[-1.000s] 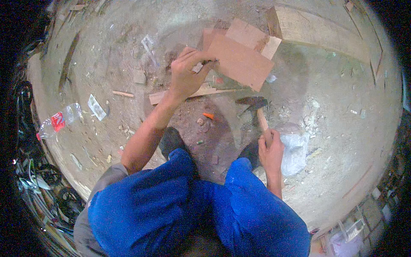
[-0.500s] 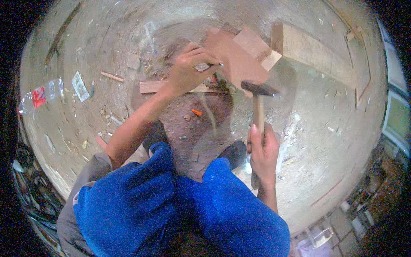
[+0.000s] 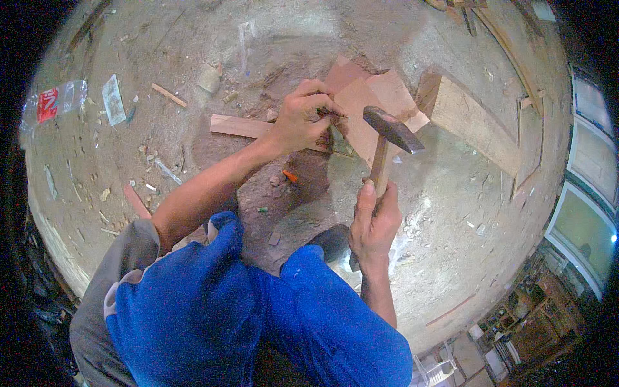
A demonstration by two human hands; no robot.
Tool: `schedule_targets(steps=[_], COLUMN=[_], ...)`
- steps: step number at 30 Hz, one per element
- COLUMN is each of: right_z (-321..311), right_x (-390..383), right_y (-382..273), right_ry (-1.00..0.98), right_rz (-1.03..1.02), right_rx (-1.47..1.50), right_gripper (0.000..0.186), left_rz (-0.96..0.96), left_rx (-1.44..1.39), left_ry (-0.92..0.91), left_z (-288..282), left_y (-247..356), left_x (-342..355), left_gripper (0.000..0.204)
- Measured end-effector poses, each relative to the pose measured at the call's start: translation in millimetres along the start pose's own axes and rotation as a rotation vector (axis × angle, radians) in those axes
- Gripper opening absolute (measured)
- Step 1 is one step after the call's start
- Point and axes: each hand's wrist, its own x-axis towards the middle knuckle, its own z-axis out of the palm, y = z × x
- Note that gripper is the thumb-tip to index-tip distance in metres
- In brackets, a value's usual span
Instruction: The person assembles a small wooden box by positioning plywood pieces, driving nails into the corners with a hammer, and applying adhesive to the edges.
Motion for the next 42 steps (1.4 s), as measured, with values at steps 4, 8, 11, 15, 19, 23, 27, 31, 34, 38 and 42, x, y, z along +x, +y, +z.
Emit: schedule_targets(steps=[4,8,11,15,19,23,27,31,34,38,42], right_z=[-3,5,10,22,28,23,16,-3,-18,-17,-32], right_x=[7,6,15,43,55,61,64,70,88,94,106], right_y=[-6,-1,19,44,54,65,64,41,33,2,-3], right_ry=[-0.062,-0.078,0.033,0.178,0.231,0.248,0.252,0.245,0.196,0.138,0.142], right_rz=[-0.038,-0.075,-0.051,-0.16,-0.029,-0.293,-0.384,-0.272,-0.295,-0.276,-0.27], right_rx=[-0.184,-0.174,-0.163,-0.327,-0.299,-0.37,-0.435,-0.435,-0.337,-0.401,-0.262], right_gripper=[0.025,0.025,0.032,0.043,0.047,0.051,0.05,0.043,0.042,0.029,0.029], left_rz=[-0.05,-0.157,-0.253,-0.371,-0.344,-0.266,-0.287,-0.225,-0.539,-0.538,-0.768], left_rx=[-0.013,-0.122,-0.14,-0.171,-0.144,-0.124,-0.261,-0.312,-0.554,-0.623,-0.779], left_ry=[-0.028,0.043,0.002,-0.139,-0.11,-0.066,-0.038,0.013,-0.21,-0.143,-0.257], left_z=[3,5,2,-3,-3,0,13,18,10,13,-6], left_y=[3,7,11,22,23,18,17,28,28,5,18], left_x=[2,1,5,11,9,4,1,22,49,67,93], left_gripper=[0.013,0.02,0.018,0.018,0.016,0.016,0.017,0.018,0.022,0.028,0.035])
